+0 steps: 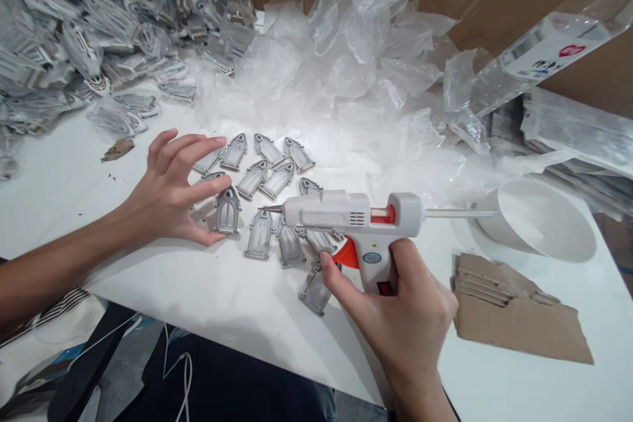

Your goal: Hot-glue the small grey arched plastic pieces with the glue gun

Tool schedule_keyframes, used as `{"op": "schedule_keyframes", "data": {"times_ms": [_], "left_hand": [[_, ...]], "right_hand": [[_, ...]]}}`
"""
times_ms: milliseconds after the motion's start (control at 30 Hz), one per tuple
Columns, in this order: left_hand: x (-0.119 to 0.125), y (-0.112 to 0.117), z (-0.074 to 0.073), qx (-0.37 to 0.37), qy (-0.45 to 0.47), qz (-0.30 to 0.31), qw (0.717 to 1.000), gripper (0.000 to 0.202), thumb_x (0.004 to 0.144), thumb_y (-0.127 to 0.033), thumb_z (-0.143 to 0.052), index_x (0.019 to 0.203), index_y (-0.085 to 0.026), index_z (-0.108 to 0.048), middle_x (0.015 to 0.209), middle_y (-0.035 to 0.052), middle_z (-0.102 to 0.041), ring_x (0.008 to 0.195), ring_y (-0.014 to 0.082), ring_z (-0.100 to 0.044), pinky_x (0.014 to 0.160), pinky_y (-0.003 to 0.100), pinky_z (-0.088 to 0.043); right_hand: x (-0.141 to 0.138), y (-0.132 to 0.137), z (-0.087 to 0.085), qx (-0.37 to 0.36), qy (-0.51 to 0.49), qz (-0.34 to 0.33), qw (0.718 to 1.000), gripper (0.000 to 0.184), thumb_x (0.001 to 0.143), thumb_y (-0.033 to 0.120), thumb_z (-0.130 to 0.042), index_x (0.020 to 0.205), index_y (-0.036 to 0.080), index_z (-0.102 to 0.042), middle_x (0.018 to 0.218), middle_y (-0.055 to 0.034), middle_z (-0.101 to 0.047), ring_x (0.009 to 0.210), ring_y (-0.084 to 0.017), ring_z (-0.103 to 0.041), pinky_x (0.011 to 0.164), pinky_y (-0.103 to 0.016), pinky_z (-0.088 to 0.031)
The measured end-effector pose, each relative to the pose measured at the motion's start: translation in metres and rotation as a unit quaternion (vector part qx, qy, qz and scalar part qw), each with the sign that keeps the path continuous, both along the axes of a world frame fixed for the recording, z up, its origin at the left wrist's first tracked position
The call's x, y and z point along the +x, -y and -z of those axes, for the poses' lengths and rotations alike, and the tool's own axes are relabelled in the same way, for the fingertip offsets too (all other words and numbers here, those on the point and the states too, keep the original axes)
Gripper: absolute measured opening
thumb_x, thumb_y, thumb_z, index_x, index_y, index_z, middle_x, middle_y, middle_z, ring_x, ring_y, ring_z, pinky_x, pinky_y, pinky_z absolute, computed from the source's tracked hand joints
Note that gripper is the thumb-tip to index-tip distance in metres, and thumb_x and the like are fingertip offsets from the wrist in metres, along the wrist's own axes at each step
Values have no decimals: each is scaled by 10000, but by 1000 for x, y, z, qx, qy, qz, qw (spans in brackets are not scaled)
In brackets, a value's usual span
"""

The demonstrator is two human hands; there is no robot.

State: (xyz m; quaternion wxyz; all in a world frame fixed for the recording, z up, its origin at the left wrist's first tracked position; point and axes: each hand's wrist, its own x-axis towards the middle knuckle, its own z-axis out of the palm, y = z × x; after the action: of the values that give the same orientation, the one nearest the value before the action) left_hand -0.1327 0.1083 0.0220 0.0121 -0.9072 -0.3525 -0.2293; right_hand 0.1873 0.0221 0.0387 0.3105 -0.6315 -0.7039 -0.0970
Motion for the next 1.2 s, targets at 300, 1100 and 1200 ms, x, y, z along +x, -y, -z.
{"op": "schedule_keyframes", "data": {"times_ms": [300,1100,1200], "left_hand": [[4,-4,2,-133,-30,66,988,773,518,-779,-782,1015,-214,-604,1493,185,-404,1367,442,-340,1156,651,-186],[-38,-35,-16,-230,-119,9,966,800,647,-307,-797,1403,-321,-535,1628,97,-249,1488,445,-198,1181,687,-176],[-39,-37,-16,-244,-125,8,962,792,649,-321,-814,1396,-331,-551,1641,82,-239,1499,460,-184,1189,696,-153]], "right_hand": [[1,0,0,-4,-5,2,1000,580,786,554,-732,675,250,-250,503,90,-263,427,-64,-248,402,-251,-214],[-1,-1,0,-7,-5,-6,1000,572,784,529,-733,674,258,-241,492,98,-261,407,-63,-245,390,-245,-215],[-2,-1,-1,-3,-6,-11,1000,583,777,511,-743,679,258,-227,492,100,-257,407,-62,-236,387,-244,-208]]}}
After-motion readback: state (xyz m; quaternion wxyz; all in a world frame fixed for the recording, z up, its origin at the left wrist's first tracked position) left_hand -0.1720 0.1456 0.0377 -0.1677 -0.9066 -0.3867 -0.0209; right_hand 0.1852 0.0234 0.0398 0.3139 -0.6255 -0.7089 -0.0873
